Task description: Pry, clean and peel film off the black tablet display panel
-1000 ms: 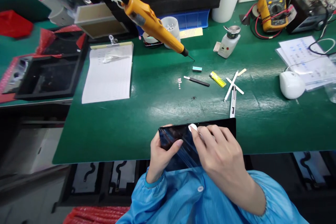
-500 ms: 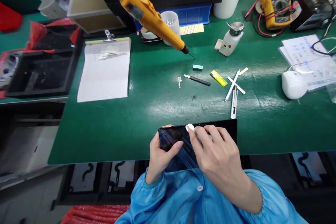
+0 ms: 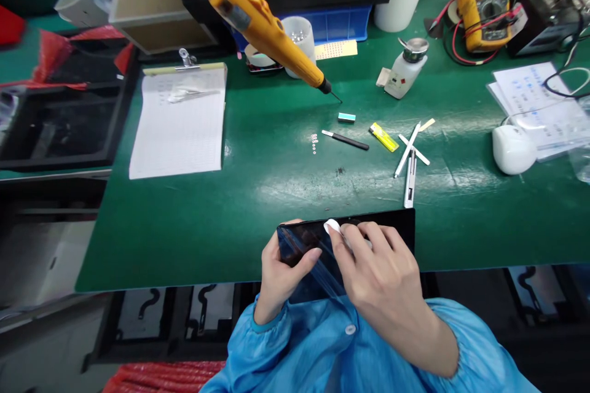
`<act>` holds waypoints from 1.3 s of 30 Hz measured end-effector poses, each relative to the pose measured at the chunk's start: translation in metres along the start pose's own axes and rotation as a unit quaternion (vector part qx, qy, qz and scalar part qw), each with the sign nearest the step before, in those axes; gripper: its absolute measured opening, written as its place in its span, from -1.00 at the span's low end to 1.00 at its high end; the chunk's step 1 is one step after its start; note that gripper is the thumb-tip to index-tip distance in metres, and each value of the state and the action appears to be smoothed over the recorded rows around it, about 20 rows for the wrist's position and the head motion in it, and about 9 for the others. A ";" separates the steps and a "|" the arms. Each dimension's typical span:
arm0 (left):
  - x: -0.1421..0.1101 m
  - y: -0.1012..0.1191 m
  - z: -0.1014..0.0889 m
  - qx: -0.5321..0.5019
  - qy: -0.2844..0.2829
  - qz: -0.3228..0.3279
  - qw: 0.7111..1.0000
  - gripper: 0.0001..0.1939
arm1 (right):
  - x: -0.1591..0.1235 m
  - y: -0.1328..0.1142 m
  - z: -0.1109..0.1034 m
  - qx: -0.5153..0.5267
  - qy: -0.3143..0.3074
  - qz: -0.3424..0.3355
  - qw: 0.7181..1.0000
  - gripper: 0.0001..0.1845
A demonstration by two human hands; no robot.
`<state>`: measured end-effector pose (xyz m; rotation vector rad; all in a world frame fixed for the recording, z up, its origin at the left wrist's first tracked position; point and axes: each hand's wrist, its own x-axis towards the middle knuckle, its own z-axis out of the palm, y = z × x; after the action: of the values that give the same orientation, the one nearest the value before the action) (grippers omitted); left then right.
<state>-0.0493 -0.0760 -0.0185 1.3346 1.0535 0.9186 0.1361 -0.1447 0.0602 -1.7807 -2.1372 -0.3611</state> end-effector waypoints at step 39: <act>0.006 0.007 0.002 0.033 0.008 -0.060 0.998 -0.60 | -0.017 0.008 0.019 0.001 0.018 0.051 0.999 -0.70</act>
<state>-0.0454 -0.0708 -0.0119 1.3048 1.1732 0.8125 0.1445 -0.1509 0.0355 -1.8587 -2.0127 -0.3622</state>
